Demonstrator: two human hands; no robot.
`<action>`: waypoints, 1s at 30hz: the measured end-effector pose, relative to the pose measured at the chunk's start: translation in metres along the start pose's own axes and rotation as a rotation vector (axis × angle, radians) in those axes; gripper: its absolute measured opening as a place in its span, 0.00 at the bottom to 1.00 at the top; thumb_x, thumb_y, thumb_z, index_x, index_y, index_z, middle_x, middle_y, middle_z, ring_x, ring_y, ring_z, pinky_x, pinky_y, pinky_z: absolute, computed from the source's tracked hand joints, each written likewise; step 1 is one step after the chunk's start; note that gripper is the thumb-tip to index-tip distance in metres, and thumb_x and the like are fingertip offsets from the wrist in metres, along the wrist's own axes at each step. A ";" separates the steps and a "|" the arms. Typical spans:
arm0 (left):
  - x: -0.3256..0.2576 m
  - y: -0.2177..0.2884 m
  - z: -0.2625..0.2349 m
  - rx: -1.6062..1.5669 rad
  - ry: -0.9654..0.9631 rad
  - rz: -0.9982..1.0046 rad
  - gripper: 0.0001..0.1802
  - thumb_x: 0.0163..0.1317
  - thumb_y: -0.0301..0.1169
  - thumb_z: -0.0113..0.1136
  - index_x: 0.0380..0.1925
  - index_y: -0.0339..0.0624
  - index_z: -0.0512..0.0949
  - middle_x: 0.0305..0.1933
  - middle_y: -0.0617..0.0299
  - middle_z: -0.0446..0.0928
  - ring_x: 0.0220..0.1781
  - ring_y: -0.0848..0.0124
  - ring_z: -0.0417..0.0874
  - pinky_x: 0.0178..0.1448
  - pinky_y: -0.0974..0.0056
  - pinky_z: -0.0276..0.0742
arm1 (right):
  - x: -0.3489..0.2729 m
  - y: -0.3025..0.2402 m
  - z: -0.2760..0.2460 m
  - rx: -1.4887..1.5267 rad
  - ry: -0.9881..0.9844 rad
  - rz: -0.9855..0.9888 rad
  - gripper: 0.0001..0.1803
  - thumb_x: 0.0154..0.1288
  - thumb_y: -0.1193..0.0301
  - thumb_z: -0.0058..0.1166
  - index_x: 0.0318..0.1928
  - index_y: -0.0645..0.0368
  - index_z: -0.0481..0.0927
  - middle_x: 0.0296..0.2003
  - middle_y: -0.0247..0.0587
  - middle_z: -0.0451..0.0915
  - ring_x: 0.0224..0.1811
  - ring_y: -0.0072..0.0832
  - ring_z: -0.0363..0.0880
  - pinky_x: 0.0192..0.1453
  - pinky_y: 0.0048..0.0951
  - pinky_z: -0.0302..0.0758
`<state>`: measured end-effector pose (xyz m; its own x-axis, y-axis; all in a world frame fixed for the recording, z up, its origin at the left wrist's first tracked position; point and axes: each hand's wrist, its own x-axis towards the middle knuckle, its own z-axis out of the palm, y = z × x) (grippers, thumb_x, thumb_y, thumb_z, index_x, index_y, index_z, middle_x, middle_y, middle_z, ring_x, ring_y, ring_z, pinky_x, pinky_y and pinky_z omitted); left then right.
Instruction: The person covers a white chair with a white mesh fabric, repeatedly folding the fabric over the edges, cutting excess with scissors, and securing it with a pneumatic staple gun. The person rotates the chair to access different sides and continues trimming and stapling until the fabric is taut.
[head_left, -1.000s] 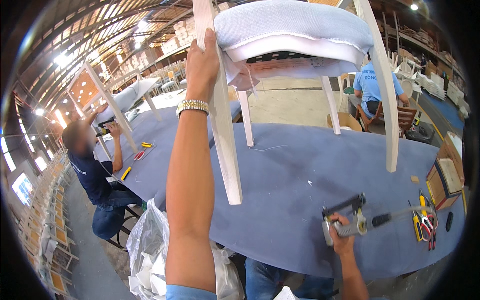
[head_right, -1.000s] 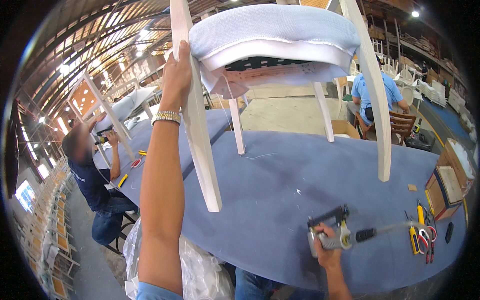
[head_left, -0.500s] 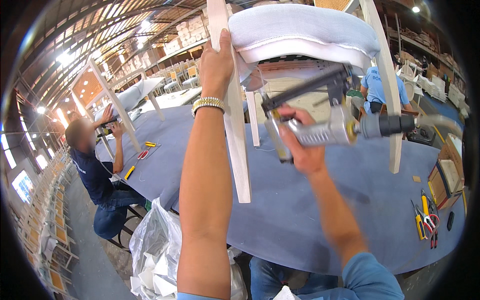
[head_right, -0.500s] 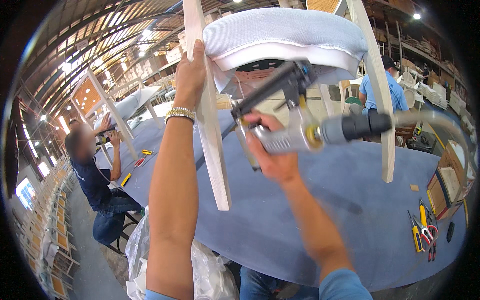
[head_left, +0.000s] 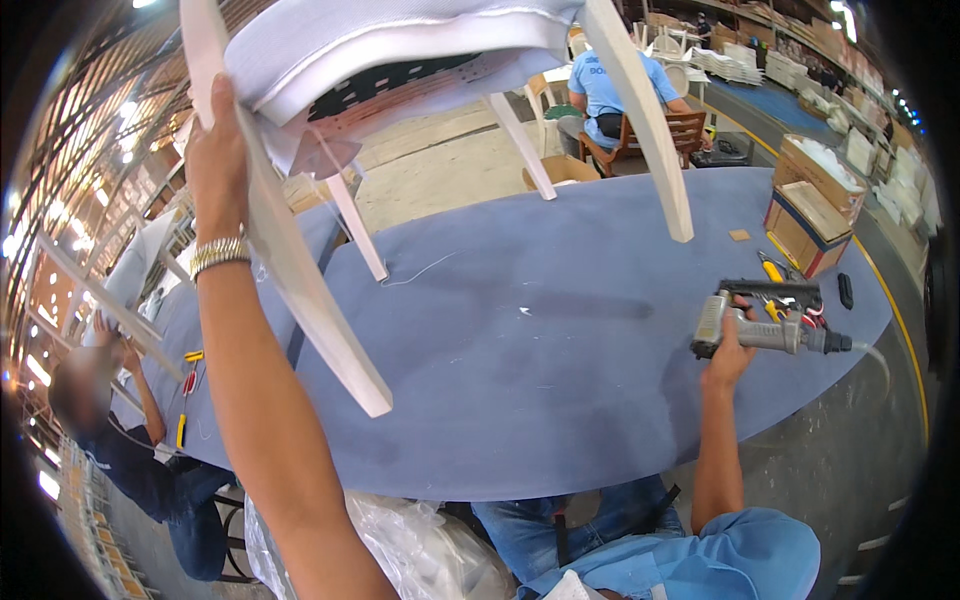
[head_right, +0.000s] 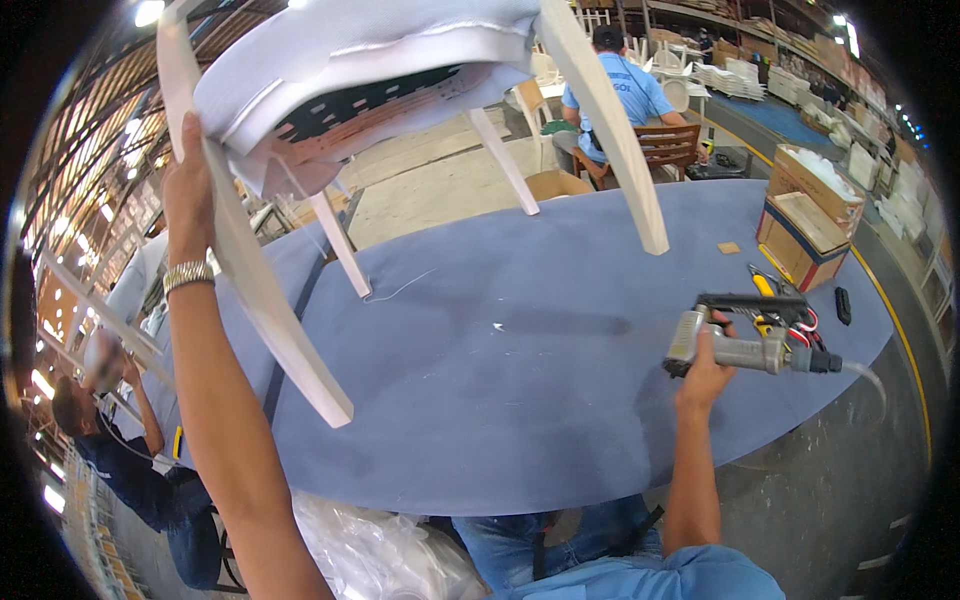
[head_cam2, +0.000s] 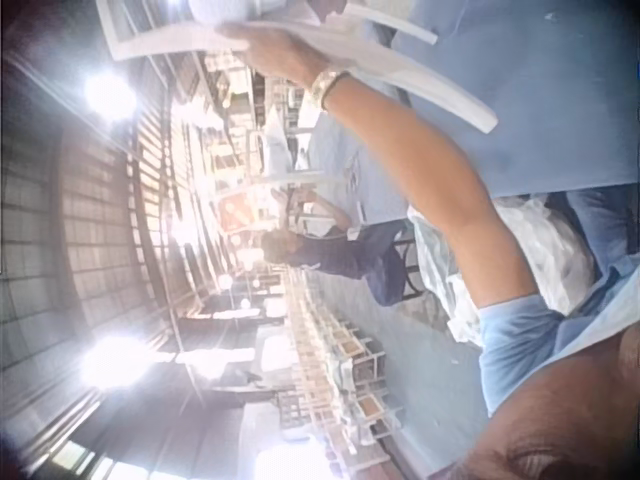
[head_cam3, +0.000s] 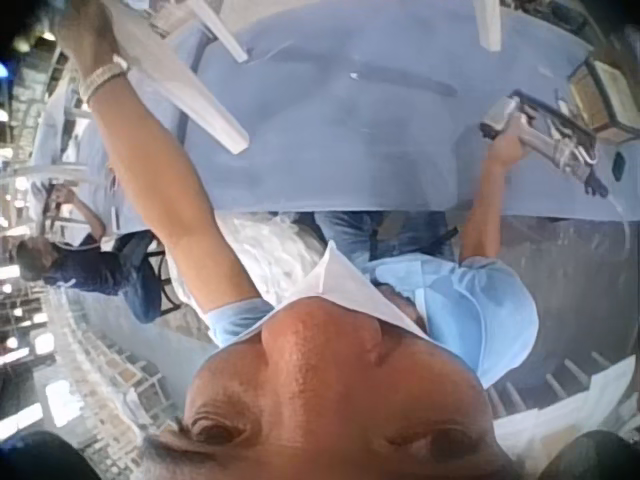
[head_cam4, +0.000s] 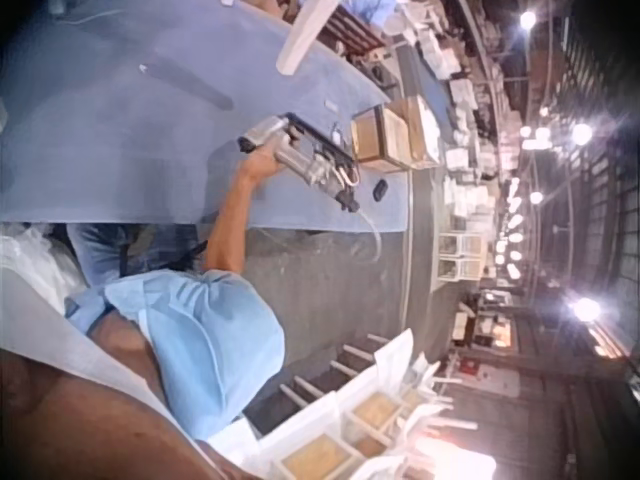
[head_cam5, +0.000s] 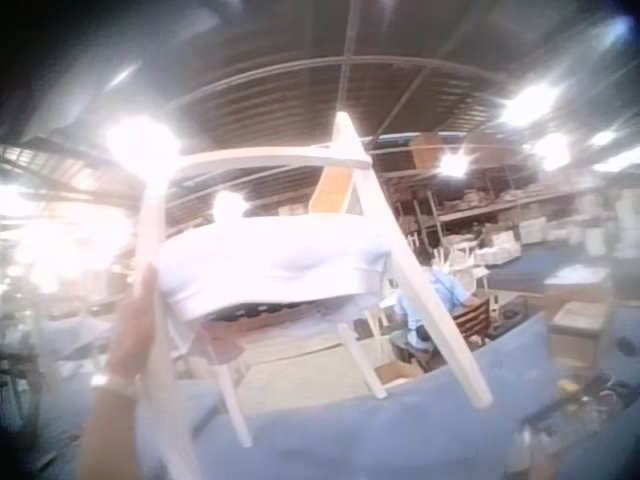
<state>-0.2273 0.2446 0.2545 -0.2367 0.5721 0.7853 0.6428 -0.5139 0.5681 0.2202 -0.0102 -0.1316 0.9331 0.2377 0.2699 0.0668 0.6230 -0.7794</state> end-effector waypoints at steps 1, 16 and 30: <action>-0.008 0.006 -0.007 -0.007 -0.012 -0.014 0.56 0.63 0.73 0.40 0.58 0.20 0.73 0.56 0.30 0.77 0.61 0.45 0.78 0.67 0.55 0.68 | 0.009 0.000 -0.008 0.004 0.107 0.036 0.19 0.68 0.73 0.57 0.58 0.62 0.75 0.54 0.41 0.77 0.56 0.29 0.75 0.60 0.32 0.73; -0.137 -0.048 -0.055 0.070 0.218 0.122 0.39 0.71 0.62 0.46 0.49 0.29 0.77 0.35 0.44 0.82 0.36 0.55 0.82 0.46 0.51 0.77 | 0.028 -0.047 -0.007 -0.476 -0.852 0.192 0.19 0.75 0.60 0.52 0.48 0.66 0.79 0.43 0.47 0.84 0.35 0.25 0.82 0.38 0.24 0.78; -0.216 -0.056 -0.103 -0.355 0.141 -0.144 0.37 0.70 0.59 0.52 0.57 0.33 0.76 0.46 0.48 0.83 0.49 0.64 0.83 0.54 0.61 0.76 | 0.004 -0.014 0.113 -0.345 -0.617 -0.535 0.30 0.80 0.60 0.43 0.67 0.73 0.58 0.55 0.62 0.73 0.49 0.40 0.81 0.54 0.37 0.78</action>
<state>-0.2869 0.0844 0.0786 -0.4198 0.5735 0.7035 0.3104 -0.6376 0.7050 0.1826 0.0665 -0.0559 0.3964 0.4004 0.8262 0.6354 0.5299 -0.5616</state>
